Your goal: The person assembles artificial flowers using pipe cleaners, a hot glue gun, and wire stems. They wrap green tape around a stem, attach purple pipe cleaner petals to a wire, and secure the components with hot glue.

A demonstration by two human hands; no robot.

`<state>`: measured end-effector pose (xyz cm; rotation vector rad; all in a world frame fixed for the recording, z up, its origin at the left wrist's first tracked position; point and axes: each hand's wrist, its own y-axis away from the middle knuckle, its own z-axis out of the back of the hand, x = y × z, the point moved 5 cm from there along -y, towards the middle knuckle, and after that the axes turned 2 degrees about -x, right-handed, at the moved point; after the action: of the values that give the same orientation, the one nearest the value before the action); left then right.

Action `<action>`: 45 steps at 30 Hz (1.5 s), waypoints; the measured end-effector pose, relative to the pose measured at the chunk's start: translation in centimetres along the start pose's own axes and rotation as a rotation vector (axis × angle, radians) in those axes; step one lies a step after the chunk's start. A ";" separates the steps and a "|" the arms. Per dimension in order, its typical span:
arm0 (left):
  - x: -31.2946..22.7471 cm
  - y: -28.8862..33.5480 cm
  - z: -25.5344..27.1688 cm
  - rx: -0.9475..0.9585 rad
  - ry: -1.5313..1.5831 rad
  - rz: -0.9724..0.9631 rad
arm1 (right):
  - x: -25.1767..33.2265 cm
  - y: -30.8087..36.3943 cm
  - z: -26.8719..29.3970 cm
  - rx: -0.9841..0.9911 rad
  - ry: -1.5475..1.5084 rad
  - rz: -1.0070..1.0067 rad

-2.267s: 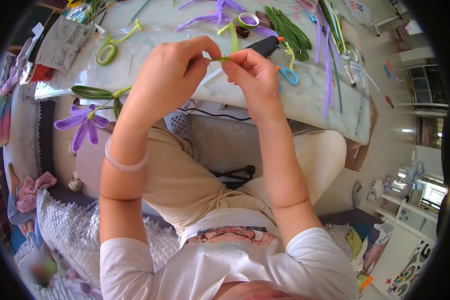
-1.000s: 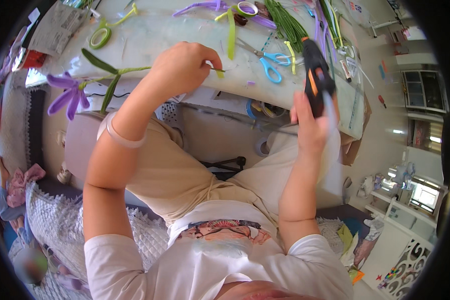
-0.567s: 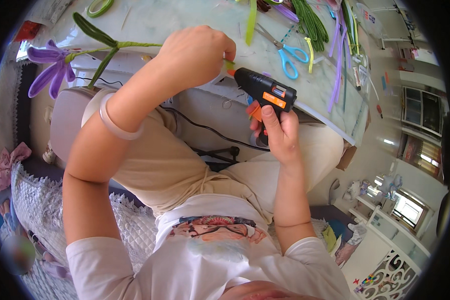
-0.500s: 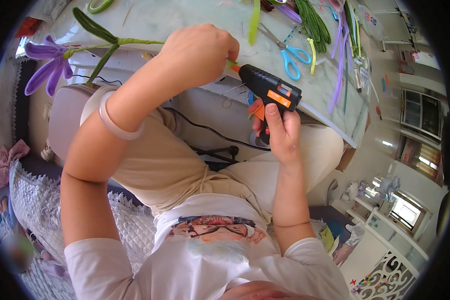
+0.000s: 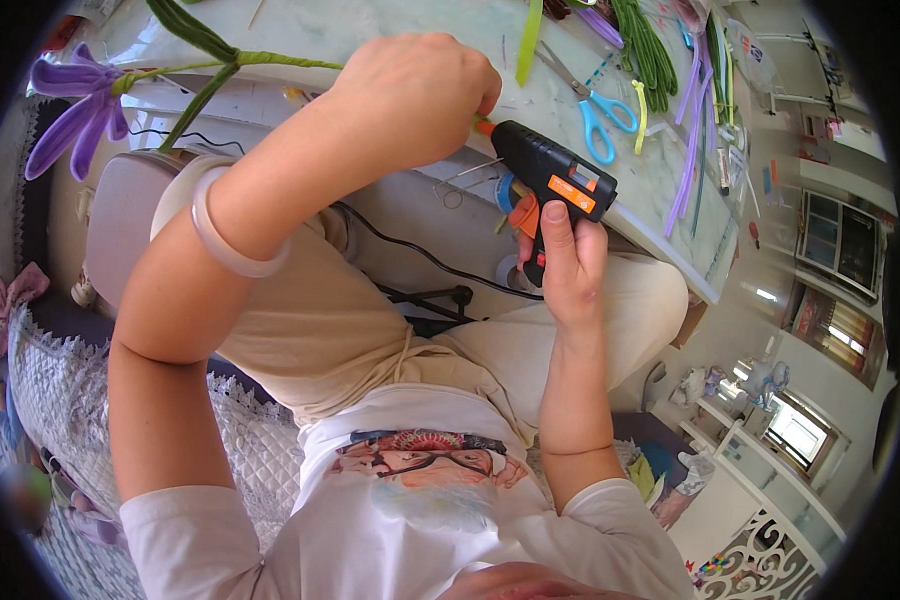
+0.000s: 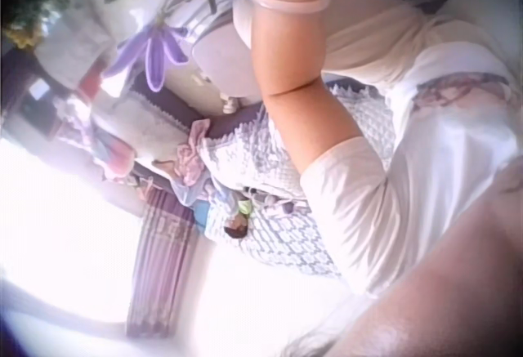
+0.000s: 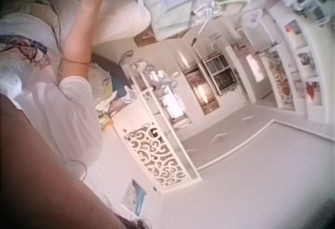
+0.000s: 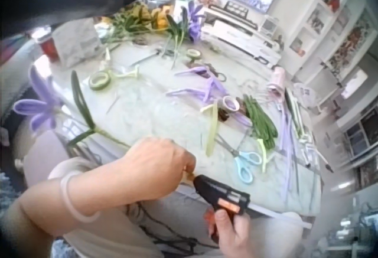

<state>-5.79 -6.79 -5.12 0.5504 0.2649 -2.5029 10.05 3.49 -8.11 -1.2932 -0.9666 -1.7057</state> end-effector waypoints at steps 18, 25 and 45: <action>-0.1 -0.1 0.1 0.040 -0.010 0.021 | 0.2 0.3 0.1 -0.045 0.053 0.030; -0.2 -0.1 0.0 0.018 -0.006 0.005 | 1.5 0.4 0.0 -0.040 0.290 0.114; 5.8 3.5 15.9 -0.568 0.288 0.068 | 5.5 -12.9 -6.5 -0.448 1.002 0.526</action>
<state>-13.43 -17.21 6.34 0.6572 1.0077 -2.1339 -5.16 2.23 -5.56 -0.6532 0.3237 -1.8268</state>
